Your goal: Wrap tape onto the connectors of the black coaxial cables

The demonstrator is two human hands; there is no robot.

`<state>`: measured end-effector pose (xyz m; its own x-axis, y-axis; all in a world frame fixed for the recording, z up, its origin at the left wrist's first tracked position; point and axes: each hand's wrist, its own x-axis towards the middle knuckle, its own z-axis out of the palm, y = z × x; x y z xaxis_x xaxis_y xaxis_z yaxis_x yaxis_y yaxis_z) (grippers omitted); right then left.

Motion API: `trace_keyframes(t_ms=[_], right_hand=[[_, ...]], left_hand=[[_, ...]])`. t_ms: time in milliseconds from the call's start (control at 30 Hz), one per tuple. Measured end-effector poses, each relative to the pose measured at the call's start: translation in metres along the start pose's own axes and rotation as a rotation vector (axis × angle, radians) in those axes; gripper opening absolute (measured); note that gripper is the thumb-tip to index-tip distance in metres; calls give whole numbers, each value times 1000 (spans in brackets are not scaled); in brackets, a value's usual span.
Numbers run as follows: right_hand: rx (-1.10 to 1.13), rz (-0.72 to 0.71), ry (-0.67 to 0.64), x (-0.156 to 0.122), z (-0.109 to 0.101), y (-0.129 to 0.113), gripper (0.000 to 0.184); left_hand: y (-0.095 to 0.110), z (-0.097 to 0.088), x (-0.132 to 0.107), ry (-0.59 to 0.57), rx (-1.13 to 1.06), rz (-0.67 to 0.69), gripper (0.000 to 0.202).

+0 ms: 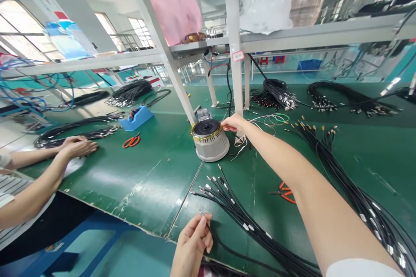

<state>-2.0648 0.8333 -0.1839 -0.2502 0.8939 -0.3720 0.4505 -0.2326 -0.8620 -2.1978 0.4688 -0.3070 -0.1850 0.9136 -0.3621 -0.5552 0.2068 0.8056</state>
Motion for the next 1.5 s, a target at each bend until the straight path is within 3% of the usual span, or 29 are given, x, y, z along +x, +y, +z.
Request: trace_keyframes(t_ms=[200, 400, 567, 767, 933, 1100, 1267, 1500], right_hand=[[-2, 8, 10, 4, -10, 1, 32], [-51, 25, -52, 2, -1, -6, 32], [-143, -23, -31, 0, 2, -13, 30], [-325, -186, 98, -9, -5, -21, 34], [-453, -380, 212, -21, 4, -22, 29], [-399, -571, 299, -37, -2, -18, 24], [-172, -550, 322, -38, -29, 5, 29], [118, -396, 208, -40, -44, 82, 30]], left_hand=[[1, 1, 0, 17, 8, 3, 40], [2, 6, 0, 29, 1, -1, 43], [-4, 8, 1, 73, -24, 43, 46], [-9, 10, 3, 98, -45, 85, 45], [-8, 13, 1, 117, -49, 84, 44], [-9, 16, 0, 145, -44, 95, 44], [-9, 17, 0, 190, -28, 101, 42], [-8, 16, 0, 148, -29, 50, 35]])
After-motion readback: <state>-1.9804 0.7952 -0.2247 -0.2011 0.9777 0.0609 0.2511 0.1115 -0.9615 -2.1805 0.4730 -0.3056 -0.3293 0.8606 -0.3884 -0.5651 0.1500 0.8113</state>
